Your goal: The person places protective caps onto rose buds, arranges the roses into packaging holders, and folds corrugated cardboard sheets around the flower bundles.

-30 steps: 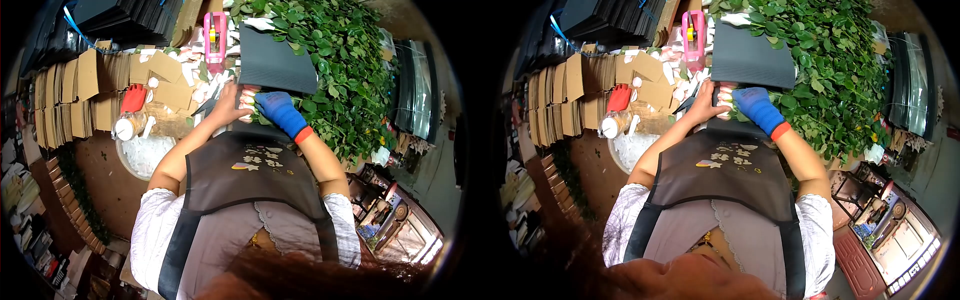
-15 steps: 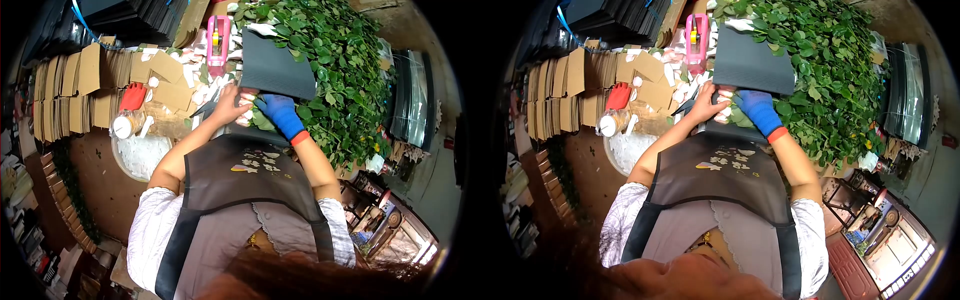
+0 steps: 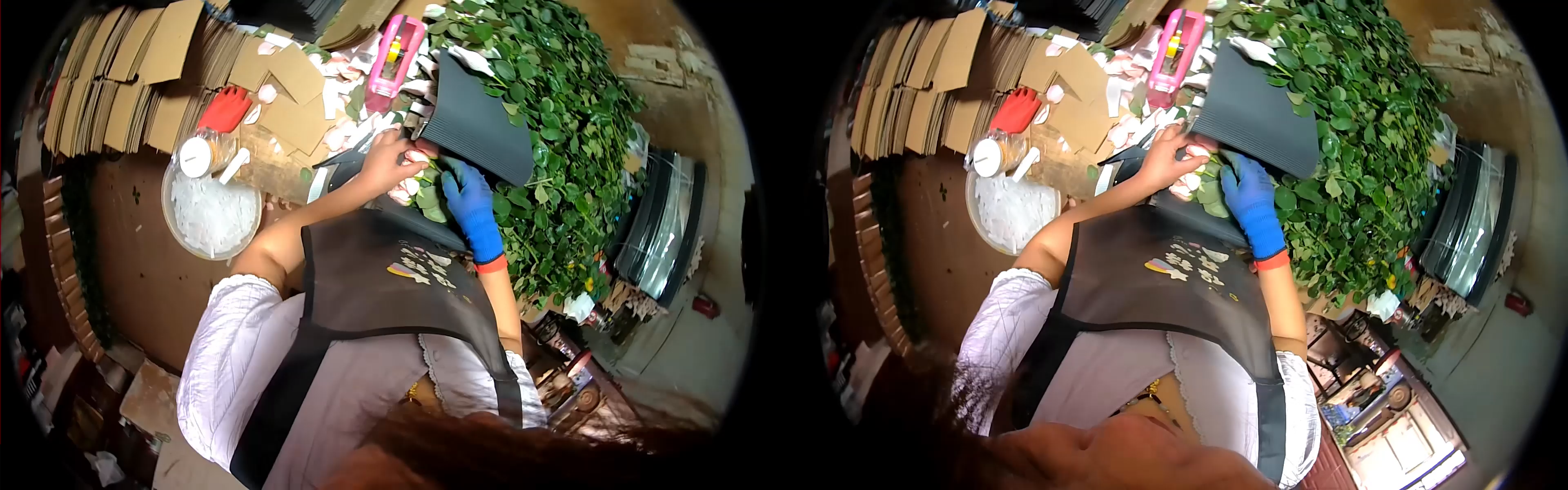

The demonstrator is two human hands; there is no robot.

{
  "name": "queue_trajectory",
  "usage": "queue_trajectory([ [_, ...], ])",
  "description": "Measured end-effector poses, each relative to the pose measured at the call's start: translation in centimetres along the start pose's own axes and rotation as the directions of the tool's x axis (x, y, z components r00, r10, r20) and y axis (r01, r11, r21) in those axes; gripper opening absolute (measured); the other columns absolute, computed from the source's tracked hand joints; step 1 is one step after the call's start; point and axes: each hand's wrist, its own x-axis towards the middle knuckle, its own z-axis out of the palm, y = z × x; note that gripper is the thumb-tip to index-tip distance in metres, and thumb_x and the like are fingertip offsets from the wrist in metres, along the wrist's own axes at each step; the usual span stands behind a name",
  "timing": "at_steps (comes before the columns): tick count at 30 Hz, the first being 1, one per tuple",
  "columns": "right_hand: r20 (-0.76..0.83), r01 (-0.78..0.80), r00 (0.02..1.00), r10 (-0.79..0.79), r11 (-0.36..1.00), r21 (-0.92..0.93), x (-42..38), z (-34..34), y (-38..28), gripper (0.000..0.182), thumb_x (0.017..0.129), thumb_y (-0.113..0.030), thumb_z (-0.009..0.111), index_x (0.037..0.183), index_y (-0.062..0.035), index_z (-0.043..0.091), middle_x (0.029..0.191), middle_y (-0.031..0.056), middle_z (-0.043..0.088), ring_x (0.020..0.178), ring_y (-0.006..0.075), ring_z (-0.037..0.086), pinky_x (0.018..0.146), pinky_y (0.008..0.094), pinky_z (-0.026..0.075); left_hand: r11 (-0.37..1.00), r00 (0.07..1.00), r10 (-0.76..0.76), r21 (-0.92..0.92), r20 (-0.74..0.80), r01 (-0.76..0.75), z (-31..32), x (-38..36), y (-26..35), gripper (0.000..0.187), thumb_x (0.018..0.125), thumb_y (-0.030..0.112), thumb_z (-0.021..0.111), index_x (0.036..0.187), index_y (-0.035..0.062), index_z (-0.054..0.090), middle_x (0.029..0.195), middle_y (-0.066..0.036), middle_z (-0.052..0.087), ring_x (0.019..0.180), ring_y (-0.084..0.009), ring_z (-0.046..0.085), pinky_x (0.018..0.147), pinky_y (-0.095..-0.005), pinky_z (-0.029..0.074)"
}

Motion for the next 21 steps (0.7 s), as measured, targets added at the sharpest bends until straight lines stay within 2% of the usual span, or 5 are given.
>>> queue_trajectory([
  [3, 0.129, 0.002, 0.991, 0.028, 0.973, -0.231, 0.5, 1.0, 1.0, 0.041, 0.089, -0.019, 0.061, 0.129, -0.0141, 0.063, 0.11, 0.021, 0.068, 0.103, 0.0399, 0.064, 0.091, 0.048, 0.05, 0.997, 0.999, 0.032, 0.069, -0.012, -0.031, 0.3, -0.3, -0.6, 0.041, 0.079, 0.036, 0.082, 0.115, 0.0183, 0.075, 0.131, -0.023, 0.055, 0.125, -0.0403, 0.047, 0.108, -0.0433, 0.039],
  [13, 0.14, 0.176, 0.979, -0.148, 0.961, -0.215, 0.8, -0.7, 0.1, 0.035, 0.092, -0.026, 0.063, 0.124, -0.0146, 0.065, 0.104, 0.0178, 0.07, 0.092, 0.0364, 0.068, 0.081, 0.0466, 0.053, 0.992, 0.999, 0.005, 0.123, 0.033, -0.009, -0.6, -0.5, 0.7, 0.038, 0.088, 0.031, 0.075, 0.116, 0.0058, 0.069, 0.126, -0.019, 0.056, 0.121, -0.036, 0.051, 0.101, -0.0409, 0.044],
  [16, 0.045, 0.049, 0.998, -0.044, 0.994, -0.101, 0.2, -3.5, -3.2, 0.034, 0.092, -0.033, 0.068, 0.121, -0.0164, 0.068, 0.096, 0.0133, 0.072, 0.09, 0.0334, 0.069, 0.079, 0.0439, 0.053, 0.968, 0.988, -0.024, -0.251, -0.151, -0.015, -1.2, -1.2, -0.5, 0.026, 0.094, 0.022, 0.068, 0.114, 0.0048, 0.066, 0.12, -0.017, 0.057, 0.113, -0.0301, 0.056, 0.094, -0.0363, 0.048],
  [19, 0.324, -0.037, 0.939, 0.111, 0.973, -0.227, 0.3, -2.6, -2.3, 0.036, 0.089, -0.044, 0.068, 0.116, -0.02, 0.068, 0.089, 0.0103, 0.072, 0.084, 0.0319, 0.069, 0.072, 0.042, 0.054, 0.964, 0.988, -0.142, -0.234, -0.065, 0.124, -2.4, -2.7, -0.9, 0.016, 0.097, 0.015, 0.063, 0.109, 0.0046, 0.066, 0.112, -0.015, 0.057, 0.104, -0.0255, 0.059, 0.089, -0.0328, 0.05],
  [21, 0.319, 0.065, 0.944, 0.087, 0.896, -0.438, 0.7, -1.0, -2.1, 0.033, 0.089, -0.046, 0.067, 0.107, -0.0184, 0.067, 0.085, 0.0111, 0.072, 0.079, 0.0318, 0.07, 0.067, 0.0436, 0.053, 0.978, 0.994, -0.113, -0.174, 0.004, 0.112, -2.3, -2.9, -0.7, 0.027, 0.088, 0.024, 0.074, 0.107, 0.0067, 0.066, 0.111, -0.014, 0.054, 0.109, -0.0292, 0.055, 0.093, -0.0368, 0.047],
])
